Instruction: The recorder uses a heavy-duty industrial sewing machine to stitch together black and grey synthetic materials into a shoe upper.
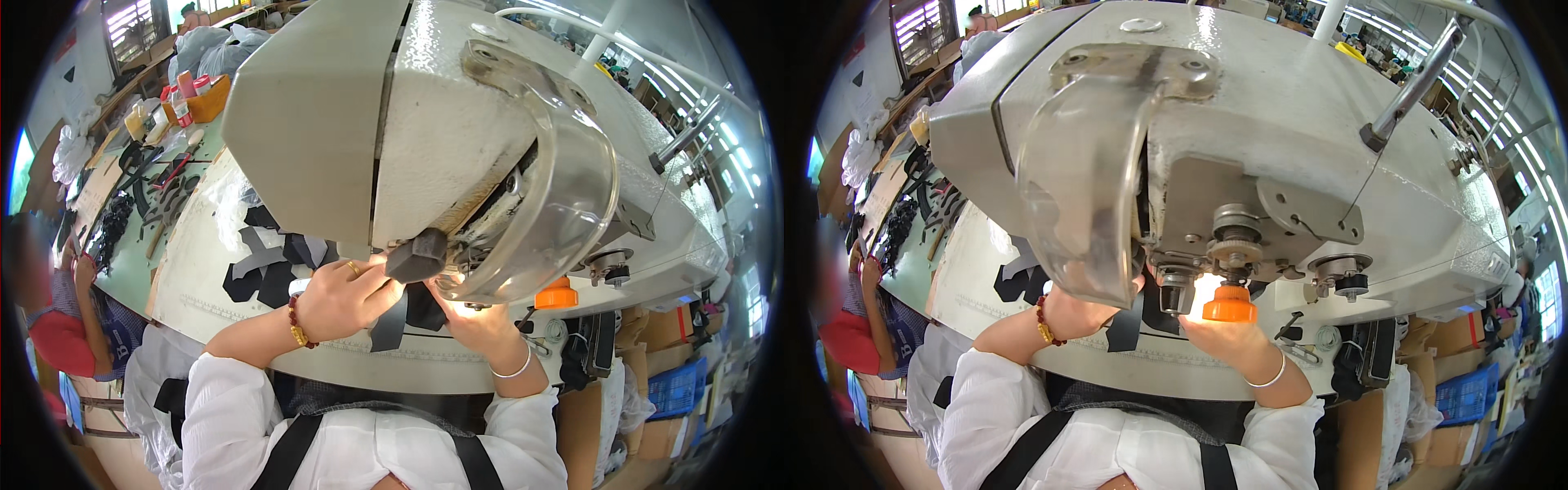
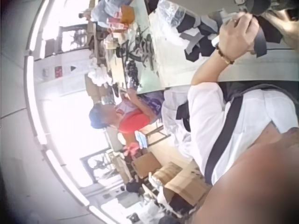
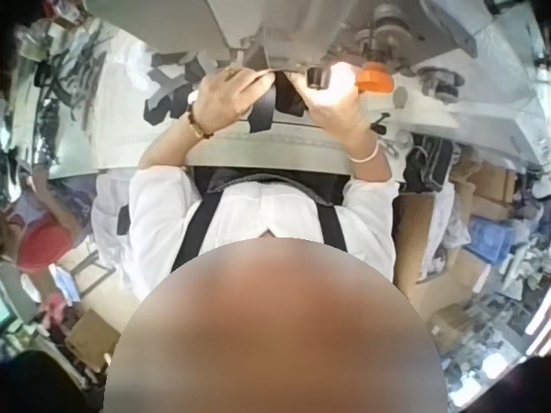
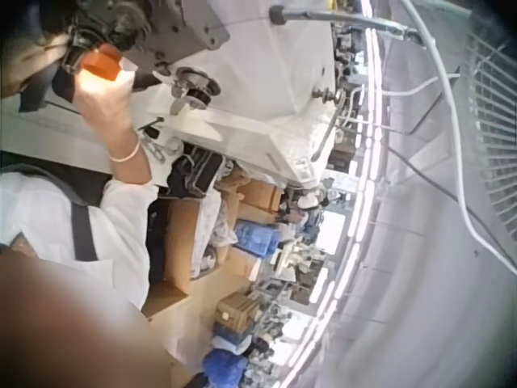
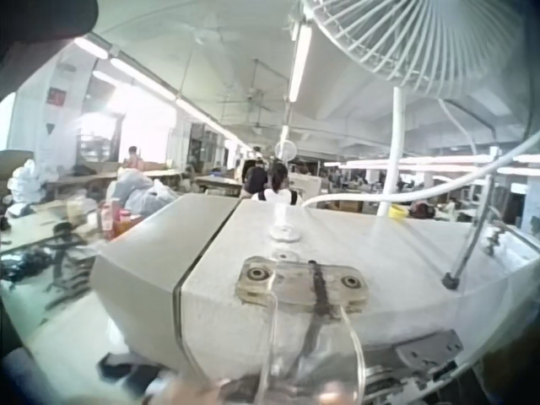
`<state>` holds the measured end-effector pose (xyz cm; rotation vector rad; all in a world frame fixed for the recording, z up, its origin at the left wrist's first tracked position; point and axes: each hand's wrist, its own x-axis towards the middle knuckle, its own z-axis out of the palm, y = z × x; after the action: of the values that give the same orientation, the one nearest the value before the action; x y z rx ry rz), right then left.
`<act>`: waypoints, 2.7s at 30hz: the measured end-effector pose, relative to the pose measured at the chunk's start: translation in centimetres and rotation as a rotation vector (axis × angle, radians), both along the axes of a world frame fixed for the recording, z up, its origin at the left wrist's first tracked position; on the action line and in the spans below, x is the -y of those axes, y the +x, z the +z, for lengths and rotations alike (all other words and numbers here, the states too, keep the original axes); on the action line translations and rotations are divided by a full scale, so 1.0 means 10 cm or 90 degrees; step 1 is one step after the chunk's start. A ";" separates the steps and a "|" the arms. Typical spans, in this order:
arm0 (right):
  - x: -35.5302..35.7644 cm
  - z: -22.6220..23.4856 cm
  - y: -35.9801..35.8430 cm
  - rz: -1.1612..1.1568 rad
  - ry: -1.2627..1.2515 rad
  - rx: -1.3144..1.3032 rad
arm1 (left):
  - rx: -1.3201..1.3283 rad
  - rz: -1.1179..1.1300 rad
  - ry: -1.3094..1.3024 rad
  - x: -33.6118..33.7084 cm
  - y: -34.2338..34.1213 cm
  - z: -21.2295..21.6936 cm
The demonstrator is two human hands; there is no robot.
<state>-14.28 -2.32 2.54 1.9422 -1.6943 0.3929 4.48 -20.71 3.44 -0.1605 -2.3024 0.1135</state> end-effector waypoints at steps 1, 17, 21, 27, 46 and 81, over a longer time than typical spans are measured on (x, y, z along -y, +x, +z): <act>0.00 0.02 0.03 -0.014 -0.003 0.010 | -0.012 -0.033 -0.010 0.04 -0.01 -0.01; -0.02 -0.04 0.06 -0.044 -0.079 -0.034 | 0.056 -0.118 0.204 0.23 0.05 -0.07; 0.09 0.08 0.16 -0.039 -0.107 -0.028 | 0.057 -0.120 0.111 0.18 0.08 0.03; 0.12 0.14 0.17 -0.068 -0.076 -0.077 | 0.053 -0.153 0.186 0.19 0.00 0.01; 0.19 -0.11 -0.20 0.087 -0.153 0.185 | -0.021 -0.014 -0.031 0.03 -0.02 0.01; 0.07 0.61 -0.03 0.070 -0.005 0.029 | -0.127 0.055 0.474 -1.03 0.30 -0.81</act>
<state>-14.58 -3.03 8.64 2.0411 -1.6153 0.4870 7.47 -10.43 -4.63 0.3172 -2.0072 -0.6479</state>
